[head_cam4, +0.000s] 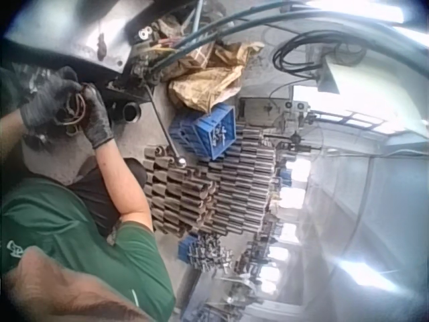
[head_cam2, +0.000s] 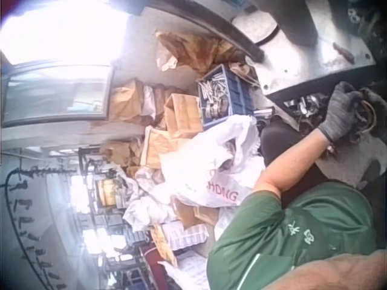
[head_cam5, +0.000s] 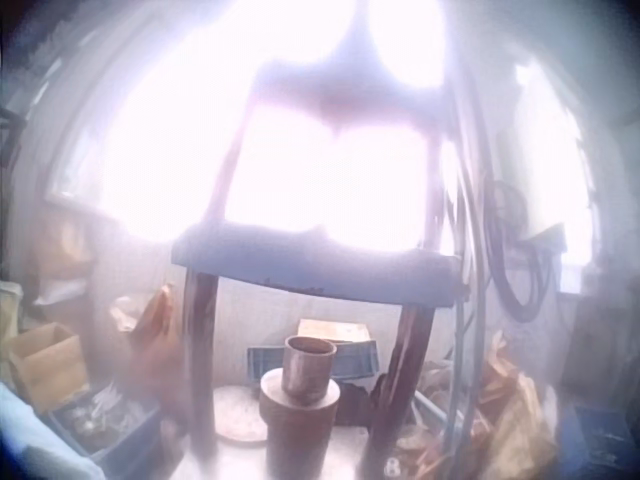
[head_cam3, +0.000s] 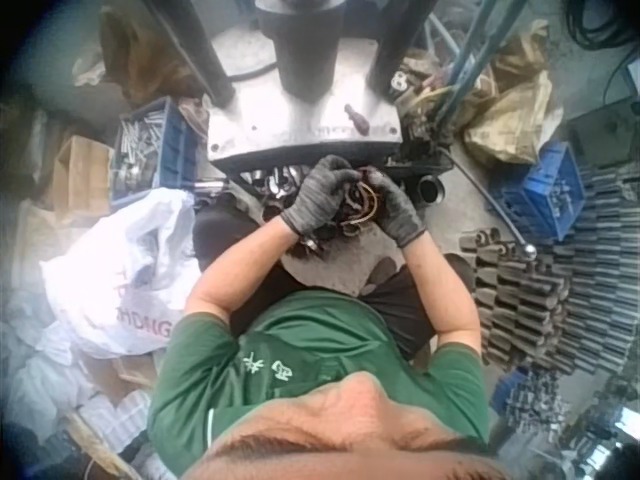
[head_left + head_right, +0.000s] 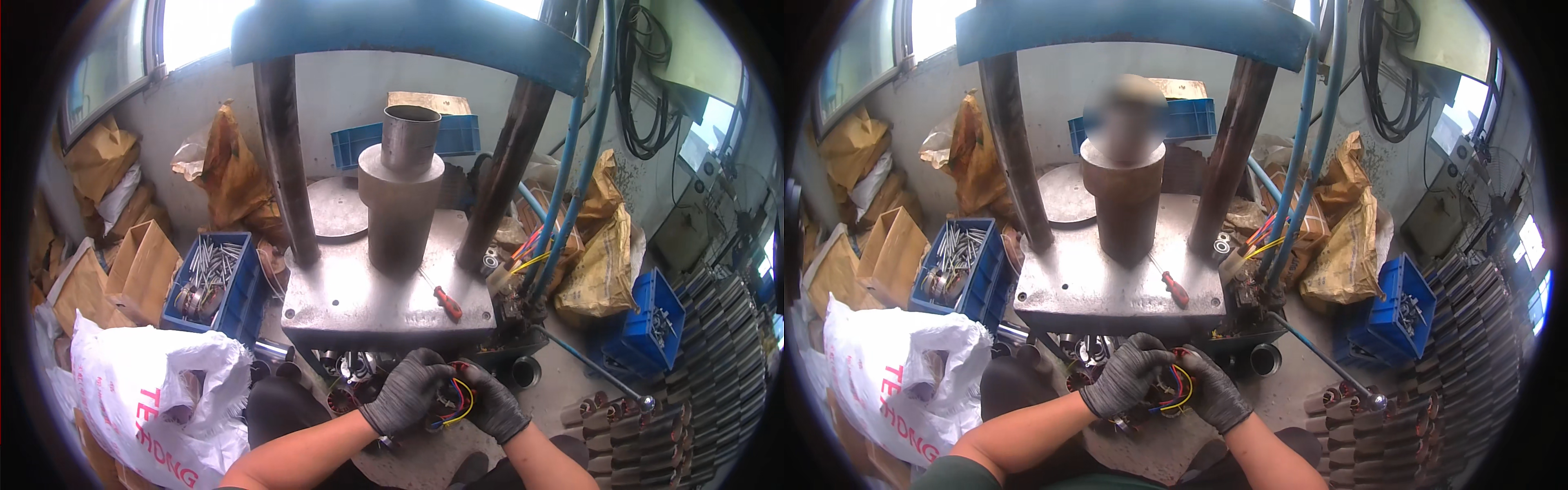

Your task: Trimming wires on motor coils and pressing them into metal casings using a press machine.

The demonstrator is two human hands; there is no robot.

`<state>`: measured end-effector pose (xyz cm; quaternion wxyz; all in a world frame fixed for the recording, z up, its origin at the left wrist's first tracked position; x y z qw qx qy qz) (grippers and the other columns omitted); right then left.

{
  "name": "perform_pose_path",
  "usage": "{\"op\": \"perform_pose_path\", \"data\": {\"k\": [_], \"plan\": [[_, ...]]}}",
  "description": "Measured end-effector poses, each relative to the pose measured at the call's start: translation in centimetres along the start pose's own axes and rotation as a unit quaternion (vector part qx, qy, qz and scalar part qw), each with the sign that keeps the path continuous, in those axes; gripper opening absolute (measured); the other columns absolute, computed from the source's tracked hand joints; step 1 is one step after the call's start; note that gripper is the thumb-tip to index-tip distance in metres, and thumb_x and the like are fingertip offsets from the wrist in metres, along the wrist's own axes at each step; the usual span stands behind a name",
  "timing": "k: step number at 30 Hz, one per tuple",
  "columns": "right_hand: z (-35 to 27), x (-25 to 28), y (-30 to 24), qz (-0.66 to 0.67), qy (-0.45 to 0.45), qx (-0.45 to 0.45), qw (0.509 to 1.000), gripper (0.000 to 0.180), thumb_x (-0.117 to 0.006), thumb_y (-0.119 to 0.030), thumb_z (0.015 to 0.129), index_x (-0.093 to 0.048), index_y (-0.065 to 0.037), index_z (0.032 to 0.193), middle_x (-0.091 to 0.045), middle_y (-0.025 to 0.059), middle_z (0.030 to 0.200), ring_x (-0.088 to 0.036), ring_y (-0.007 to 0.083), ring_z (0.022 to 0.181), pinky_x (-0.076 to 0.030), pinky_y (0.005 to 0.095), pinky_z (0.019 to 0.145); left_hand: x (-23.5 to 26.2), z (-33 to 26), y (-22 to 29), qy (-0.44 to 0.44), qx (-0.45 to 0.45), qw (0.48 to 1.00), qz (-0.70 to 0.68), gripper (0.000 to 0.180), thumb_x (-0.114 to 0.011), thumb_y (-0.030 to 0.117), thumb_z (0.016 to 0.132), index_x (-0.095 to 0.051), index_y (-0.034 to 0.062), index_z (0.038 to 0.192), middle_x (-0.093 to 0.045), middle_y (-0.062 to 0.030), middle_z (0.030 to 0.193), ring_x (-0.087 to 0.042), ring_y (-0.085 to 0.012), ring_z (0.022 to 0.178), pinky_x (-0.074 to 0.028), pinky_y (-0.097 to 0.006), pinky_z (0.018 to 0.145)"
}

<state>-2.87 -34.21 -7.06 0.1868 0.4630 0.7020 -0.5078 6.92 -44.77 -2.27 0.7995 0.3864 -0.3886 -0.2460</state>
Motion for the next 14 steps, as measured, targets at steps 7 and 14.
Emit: {"op": "perform_pose_path", "data": {"k": [7, 14], "plan": [[-0.6, 1.2, -0.7, -0.086, 0.022, 0.076, 0.993, 0.082, -0.074, 0.004, 0.082, -0.036, -0.003, 0.154, -0.058, 0.0119, 0.134, -0.064, 0.0222, 0.114, -0.055, 0.0353, 0.100, 0.8, 0.6, 1.4, -0.020, -0.011, 1.000, -0.020, 0.031, -0.072, 0.002, 0.086, -0.069, 0.0046, 0.116, -0.058, -0.0114, 0.113, -0.064, -0.0254, 0.104, -0.054, -0.036, 0.091], [-1.1, 0.6, -1.0, -0.204, 0.007, 0.119, 0.972, 0.089, -0.075, 0.001, 0.082, -0.031, -0.006, 0.159, -0.056, 0.0120, 0.139, -0.060, 0.0223, 0.122, -0.055, 0.0324, 0.101, -2.0, 0.4, -3.0, -0.110, 0.181, 0.938, -0.275, 0.071, -0.082, 0.022, 0.089, -0.046, 0.0089, 0.149, -0.059, -0.0088, 0.122, -0.060, -0.0259, 0.120, -0.050, -0.033, 0.103]]}}
Point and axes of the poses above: each hand's wrist, its own z-axis towards the middle knuckle, its own x-axis out of the back of the hand, y = z × x, the point moved 8 cm from there along z, towards the middle knuckle
